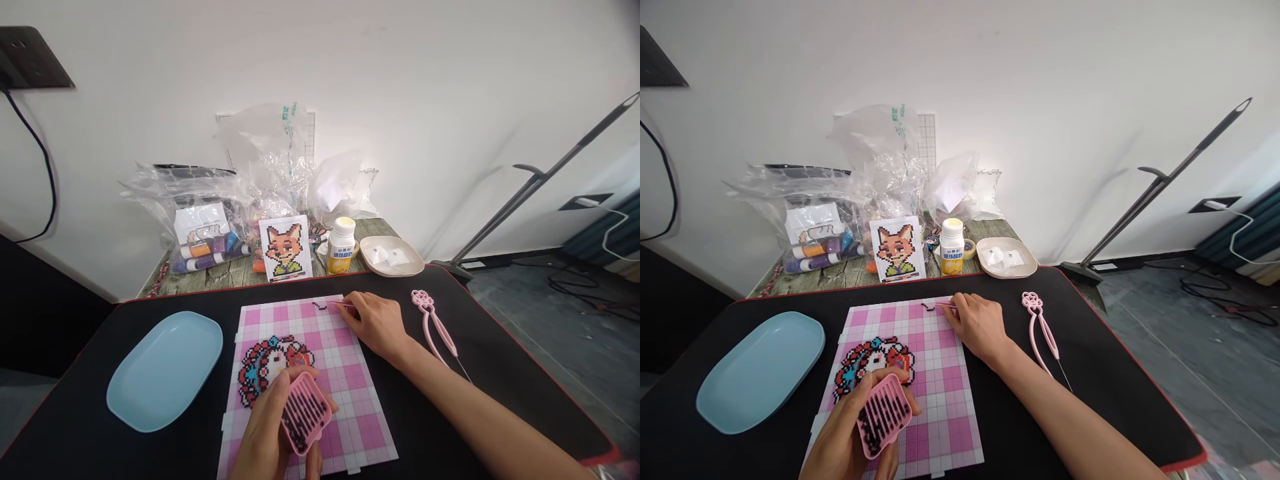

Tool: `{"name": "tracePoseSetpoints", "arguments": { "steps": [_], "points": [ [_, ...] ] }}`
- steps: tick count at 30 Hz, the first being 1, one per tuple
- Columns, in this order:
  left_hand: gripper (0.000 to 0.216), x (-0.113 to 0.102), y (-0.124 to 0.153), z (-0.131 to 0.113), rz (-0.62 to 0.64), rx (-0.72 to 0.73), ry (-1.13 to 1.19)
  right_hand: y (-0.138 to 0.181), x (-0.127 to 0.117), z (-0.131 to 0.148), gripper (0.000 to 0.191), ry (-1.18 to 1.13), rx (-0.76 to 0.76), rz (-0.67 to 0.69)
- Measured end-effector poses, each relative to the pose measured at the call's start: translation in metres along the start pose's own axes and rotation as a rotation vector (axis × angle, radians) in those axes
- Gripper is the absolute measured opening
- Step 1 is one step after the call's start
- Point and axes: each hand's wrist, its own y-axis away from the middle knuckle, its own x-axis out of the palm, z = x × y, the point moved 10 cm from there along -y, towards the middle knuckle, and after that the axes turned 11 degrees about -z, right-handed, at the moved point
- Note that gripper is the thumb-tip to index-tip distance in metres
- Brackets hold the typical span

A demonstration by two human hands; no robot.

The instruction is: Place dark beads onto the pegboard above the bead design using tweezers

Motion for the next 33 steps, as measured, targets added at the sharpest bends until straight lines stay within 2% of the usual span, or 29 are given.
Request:
{"name": "tracePoseSetpoints", "arguments": {
  "steps": [6, 13, 23, 27, 30, 33],
  "points": [
    [0.035, -0.001, 0.0, 0.002, -0.026, -0.032, 0.01, 0.002, 0.002, 0.0, 0.034, 0.008, 0.003, 0.01],
    [0.035, -0.002, 0.001, 0.002, -0.011, -0.011, 0.034, 0.003, 0.004, -0.003, 0.038, 0.006, 0.019, 0.027],
    [0.037, -0.003, -0.001, 0.002, -0.017, 0.001, 0.018, 0.001, -0.002, 0.0, 0.034, -0.01, 0.0, -0.014],
    [0.039, -0.002, -0.001, -0.002, -0.044, 0.006, 0.009, -0.004, -0.02, 0.007, 0.026, -0.09, -0.019, -0.111],
    [0.041, -0.003, 0.001, -0.008, -0.079, 0.034, 0.01, -0.007, -0.043, 0.022, 0.016, -0.289, -0.058, -0.199],
    [0.044, -0.004, 0.001, -0.011, -0.109, 0.057, 0.018, -0.005, -0.06, 0.044, 0.009, -0.506, -0.153, -0.208]
  ]
}}
